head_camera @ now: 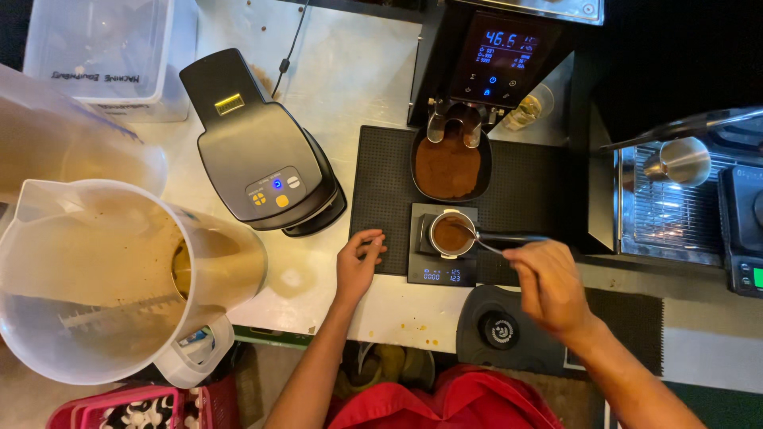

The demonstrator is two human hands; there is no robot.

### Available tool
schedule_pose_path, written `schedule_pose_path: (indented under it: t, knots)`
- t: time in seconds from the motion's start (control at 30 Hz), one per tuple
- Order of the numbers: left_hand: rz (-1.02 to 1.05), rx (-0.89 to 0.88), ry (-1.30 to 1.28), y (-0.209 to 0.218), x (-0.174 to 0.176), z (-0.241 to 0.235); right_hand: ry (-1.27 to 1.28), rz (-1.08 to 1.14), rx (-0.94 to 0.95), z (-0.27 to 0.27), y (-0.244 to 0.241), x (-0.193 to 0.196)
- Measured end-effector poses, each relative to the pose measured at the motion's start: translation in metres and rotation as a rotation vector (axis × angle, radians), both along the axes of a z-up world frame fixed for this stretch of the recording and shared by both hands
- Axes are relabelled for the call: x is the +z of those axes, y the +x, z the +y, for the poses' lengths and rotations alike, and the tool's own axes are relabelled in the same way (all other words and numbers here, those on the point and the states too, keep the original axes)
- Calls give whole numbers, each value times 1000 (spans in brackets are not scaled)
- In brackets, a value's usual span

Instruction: The person prepares espresso by grinding coffee beans, tamping the grounds into a portafilter, and locking it into the espresso machine. They then operate the machine to brew the espresso into a metal pitcher placed on a scale.

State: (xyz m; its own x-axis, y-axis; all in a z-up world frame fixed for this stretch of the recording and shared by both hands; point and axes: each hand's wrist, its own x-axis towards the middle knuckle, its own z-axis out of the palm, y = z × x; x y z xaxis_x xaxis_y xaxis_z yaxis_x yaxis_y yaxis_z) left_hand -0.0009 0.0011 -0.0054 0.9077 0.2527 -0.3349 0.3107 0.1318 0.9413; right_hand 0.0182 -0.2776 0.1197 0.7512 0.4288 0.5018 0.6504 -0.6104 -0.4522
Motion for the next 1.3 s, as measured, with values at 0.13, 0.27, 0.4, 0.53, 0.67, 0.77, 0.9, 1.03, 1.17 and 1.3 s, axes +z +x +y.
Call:
schedule_pose_path:
  t: [0.13,0.27,0.4,0.53,0.67,0.77,0.9,1.03,1.17,1.3]
  knots:
    - [2,-8,15,1,4,1,42,-142,-43,-8,3,17]
    - [67,-41,43,1,8,0,117,76,-316,-11,32,20]
    - [-10,-9,18,-1,-4,1,233,174,-342,5,70,-5]
    - [-12,2,14,0,-4,0,224,270,-432,10,92,-39]
    - [12,0,12,1,-2,1,281,400,-494,14,106,-59]
    - [23,-5,12,1,-1,1,327,462,-527,13,110,-68]
    - [15,-2,14,1,-1,0,337,510,-576,6,110,-70]
    - [20,-12,21,1,-2,1,341,609,-507,11,91,-32]
    - [17,-11,5,0,-6,0,-234,594,-408,4,81,-3]
    - [13,2,-12,-6,2,0,-573,1151,-161,16,84,6]
